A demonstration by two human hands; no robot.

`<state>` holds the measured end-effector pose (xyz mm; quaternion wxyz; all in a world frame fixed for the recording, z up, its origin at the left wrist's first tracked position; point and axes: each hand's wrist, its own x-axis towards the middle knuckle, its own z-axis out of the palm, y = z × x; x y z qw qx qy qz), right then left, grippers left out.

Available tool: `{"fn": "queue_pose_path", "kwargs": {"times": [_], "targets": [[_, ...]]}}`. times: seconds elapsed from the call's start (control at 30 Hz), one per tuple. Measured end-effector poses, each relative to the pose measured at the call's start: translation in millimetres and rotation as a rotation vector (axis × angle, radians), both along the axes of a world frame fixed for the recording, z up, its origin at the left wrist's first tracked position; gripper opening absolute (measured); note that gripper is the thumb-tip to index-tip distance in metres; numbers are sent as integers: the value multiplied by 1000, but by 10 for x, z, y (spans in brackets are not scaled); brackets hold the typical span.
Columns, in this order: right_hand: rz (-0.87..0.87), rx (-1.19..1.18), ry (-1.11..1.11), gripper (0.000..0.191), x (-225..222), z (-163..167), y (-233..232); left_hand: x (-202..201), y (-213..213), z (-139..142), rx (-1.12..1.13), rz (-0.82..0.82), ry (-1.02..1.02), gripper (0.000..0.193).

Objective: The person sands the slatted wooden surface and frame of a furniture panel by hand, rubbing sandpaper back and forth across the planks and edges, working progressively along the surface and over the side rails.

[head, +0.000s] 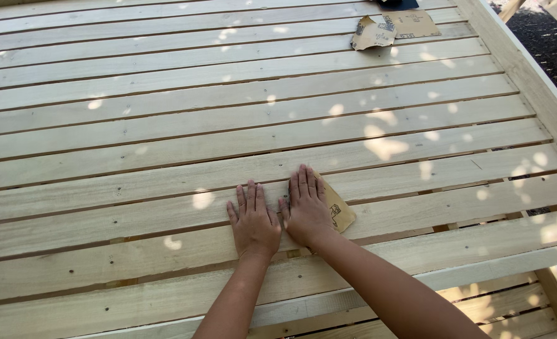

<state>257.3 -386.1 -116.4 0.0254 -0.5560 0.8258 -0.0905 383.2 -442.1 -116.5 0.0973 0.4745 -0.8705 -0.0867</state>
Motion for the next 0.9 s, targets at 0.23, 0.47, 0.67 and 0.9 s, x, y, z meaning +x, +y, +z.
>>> {"fn": "queue_pose_path", "kwargs": {"times": [0.23, 0.47, 0.67, 0.9], "targets": [[141, -86, 127, 74, 227, -12, 674, -19, 44, 55, 59, 12, 9, 66], [-184, 49, -90, 81, -229, 53, -393, -1, 10, 12, 18, 0, 10, 66], [39, -15, -2, 77, 117, -19, 365, -8, 27, -9, 14, 8, 47, 65], [130, 6, 26, 78, 121, 32, 434, -13, 31, -17, 18, 8, 45, 65]]}}
